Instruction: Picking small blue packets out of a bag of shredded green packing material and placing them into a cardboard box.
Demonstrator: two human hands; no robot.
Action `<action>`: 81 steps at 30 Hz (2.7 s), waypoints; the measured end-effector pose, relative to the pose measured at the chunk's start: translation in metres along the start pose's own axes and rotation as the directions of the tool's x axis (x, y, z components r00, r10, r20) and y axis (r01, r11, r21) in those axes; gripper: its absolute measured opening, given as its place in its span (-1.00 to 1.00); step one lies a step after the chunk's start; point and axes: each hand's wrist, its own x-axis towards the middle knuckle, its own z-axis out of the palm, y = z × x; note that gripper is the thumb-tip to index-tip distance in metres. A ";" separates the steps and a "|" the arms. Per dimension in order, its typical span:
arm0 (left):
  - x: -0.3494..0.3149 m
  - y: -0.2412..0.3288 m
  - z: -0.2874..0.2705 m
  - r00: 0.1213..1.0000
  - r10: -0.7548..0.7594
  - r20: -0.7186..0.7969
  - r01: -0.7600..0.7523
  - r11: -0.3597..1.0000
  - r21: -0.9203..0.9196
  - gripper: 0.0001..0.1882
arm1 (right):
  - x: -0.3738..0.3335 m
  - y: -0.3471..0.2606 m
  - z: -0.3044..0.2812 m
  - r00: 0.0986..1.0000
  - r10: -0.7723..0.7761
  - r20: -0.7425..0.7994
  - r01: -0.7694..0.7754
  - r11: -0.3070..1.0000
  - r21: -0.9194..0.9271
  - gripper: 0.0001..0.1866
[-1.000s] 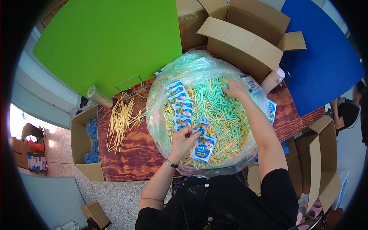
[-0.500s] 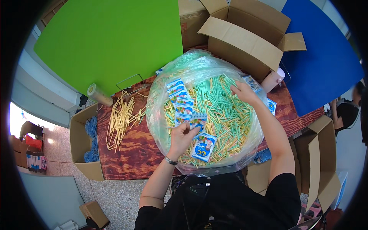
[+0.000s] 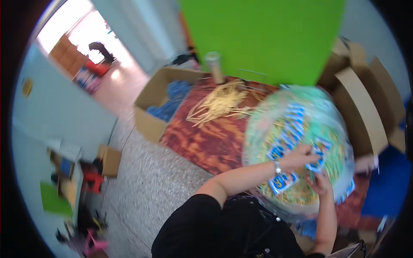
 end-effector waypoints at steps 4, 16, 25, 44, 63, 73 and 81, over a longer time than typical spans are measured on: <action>-0.003 -0.015 0.003 1.000 0.027 0.005 -0.023 0.930 -0.367 -0.75 | 0.003 0.004 0.009 0.998 -0.026 0.061 0.025 1.000 0.016 -0.76; -0.027 0.013 -0.034 0.937 0.292 -0.193 -0.228 0.927 0.299 -0.67 | -0.009 -0.023 0.025 0.994 -0.058 -0.094 0.023 0.941 -0.337 -0.82; -0.073 0.010 -0.072 0.896 0.388 -0.218 -0.195 0.783 0.591 -0.83 | -0.026 -0.104 0.074 0.867 -0.300 0.398 0.453 0.142 -0.880 -0.77; -0.070 0.015 -0.058 0.689 0.725 0.015 -0.436 0.398 0.807 -0.78 | -0.023 -0.146 0.135 0.899 0.160 0.407 0.437 -0.387 -0.812 -0.75; -0.092 -0.008 -0.077 0.928 0.332 -0.171 -0.241 0.883 0.403 -0.78 | 0.005 -0.061 0.126 0.740 -0.499 0.452 0.603 0.193 -0.774 -0.75; -0.089 -0.040 -0.089 0.863 0.503 0.043 -0.271 0.389 0.881 -0.76 | 0.055 -0.017 0.102 0.809 -0.558 0.184 0.338 0.185 -0.923 -0.75; -0.078 -0.061 -0.085 0.901 0.431 0.053 -0.210 0.325 0.922 -0.78 | 0.015 0.015 0.062 0.887 -0.386 0.253 0.206 -0.159 -0.966 -0.59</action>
